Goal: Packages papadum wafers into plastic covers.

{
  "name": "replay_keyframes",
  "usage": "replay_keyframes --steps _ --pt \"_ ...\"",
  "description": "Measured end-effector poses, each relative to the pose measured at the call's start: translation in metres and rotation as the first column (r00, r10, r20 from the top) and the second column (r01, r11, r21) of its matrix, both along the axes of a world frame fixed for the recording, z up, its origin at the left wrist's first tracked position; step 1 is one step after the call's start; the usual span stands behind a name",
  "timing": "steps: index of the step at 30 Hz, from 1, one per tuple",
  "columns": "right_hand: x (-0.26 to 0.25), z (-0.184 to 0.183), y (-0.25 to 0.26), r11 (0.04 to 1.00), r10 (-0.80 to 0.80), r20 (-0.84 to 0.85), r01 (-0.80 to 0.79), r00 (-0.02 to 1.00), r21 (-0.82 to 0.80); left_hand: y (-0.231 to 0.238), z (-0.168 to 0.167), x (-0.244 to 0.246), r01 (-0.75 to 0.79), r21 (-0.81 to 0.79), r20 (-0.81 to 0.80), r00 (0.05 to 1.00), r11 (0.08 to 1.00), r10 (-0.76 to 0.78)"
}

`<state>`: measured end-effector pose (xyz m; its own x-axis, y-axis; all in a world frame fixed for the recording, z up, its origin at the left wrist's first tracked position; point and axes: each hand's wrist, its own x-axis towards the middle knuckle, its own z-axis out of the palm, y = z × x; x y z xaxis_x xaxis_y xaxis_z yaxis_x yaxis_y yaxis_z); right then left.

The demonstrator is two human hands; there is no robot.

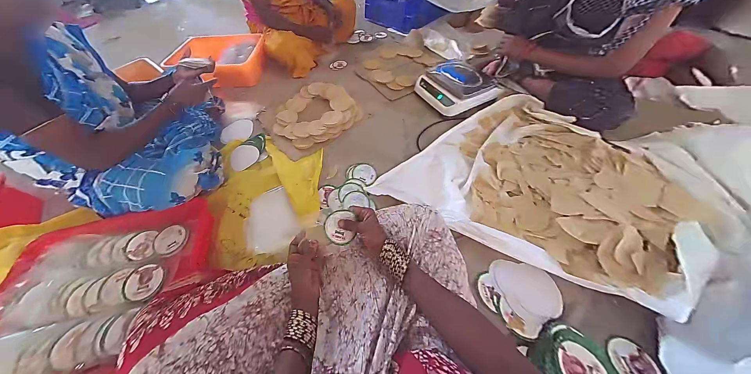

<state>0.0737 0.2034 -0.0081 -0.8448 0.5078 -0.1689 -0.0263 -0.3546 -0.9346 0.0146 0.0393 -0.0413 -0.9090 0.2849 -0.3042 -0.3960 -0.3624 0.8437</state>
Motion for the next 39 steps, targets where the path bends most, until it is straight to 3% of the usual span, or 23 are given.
replay_keyframes --steps 3,8,11,16,22,25,27,30,33,36,39 --pt "-0.002 -0.001 -0.001 1.000 -0.011 -0.024 0.011 1.000 -0.025 -0.002 0.002 0.000 -0.040 0.024 0.026 0.999 0.999 0.040" --pt "-0.001 0.000 0.001 1.000 -0.010 -0.040 0.010 0.999 -0.009 -0.003 0.002 0.007 0.092 0.165 0.122 0.986 0.982 -0.113" --pt "-0.002 -0.003 0.001 0.999 0.041 -0.046 -0.040 0.998 0.022 0.002 0.000 0.010 0.026 0.216 0.125 0.991 0.976 -0.054" --pt "-0.003 -0.001 0.000 0.999 0.030 -0.001 -0.030 1.000 0.039 -0.006 0.017 -0.017 -0.080 0.035 0.006 0.997 0.996 0.080" --pt "-0.012 -0.002 0.009 0.989 -0.091 0.109 0.077 0.990 0.126 -0.051 0.059 -0.083 -0.119 -0.208 -0.336 0.941 0.971 0.043" --pt "-0.034 0.003 0.032 0.979 -0.127 0.156 0.099 0.980 0.180 -0.062 0.057 -0.100 -0.155 -0.170 -0.307 0.947 0.973 0.097" --pt "-0.056 0.007 0.056 0.951 -0.174 0.173 0.120 0.970 0.283 -0.058 0.047 -0.103 -0.156 -0.104 -0.183 0.974 0.982 0.136" --pt "-0.096 0.027 0.093 0.815 -0.297 0.258 0.104 0.919 0.569 -0.039 0.032 -0.104 -0.176 -0.032 0.033 0.984 0.984 0.177" --pt "-0.141 0.052 0.127 0.494 -0.377 0.332 -0.115 0.865 0.862 -0.023 0.029 -0.105 -0.096 -0.044 0.078 0.992 0.994 0.100" --pt "-0.191 0.074 0.154 0.214 -0.386 0.521 -0.476 0.761 0.853 -0.020 0.027 -0.104 -0.018 -0.057 0.052 0.998 0.998 0.021" --pt "-0.241 0.084 0.173 0.107 -0.432 0.614 -0.638 0.661 0.762 -0.021 0.035 -0.104 0.045 -0.131 0.037 0.998 0.990 -0.041"
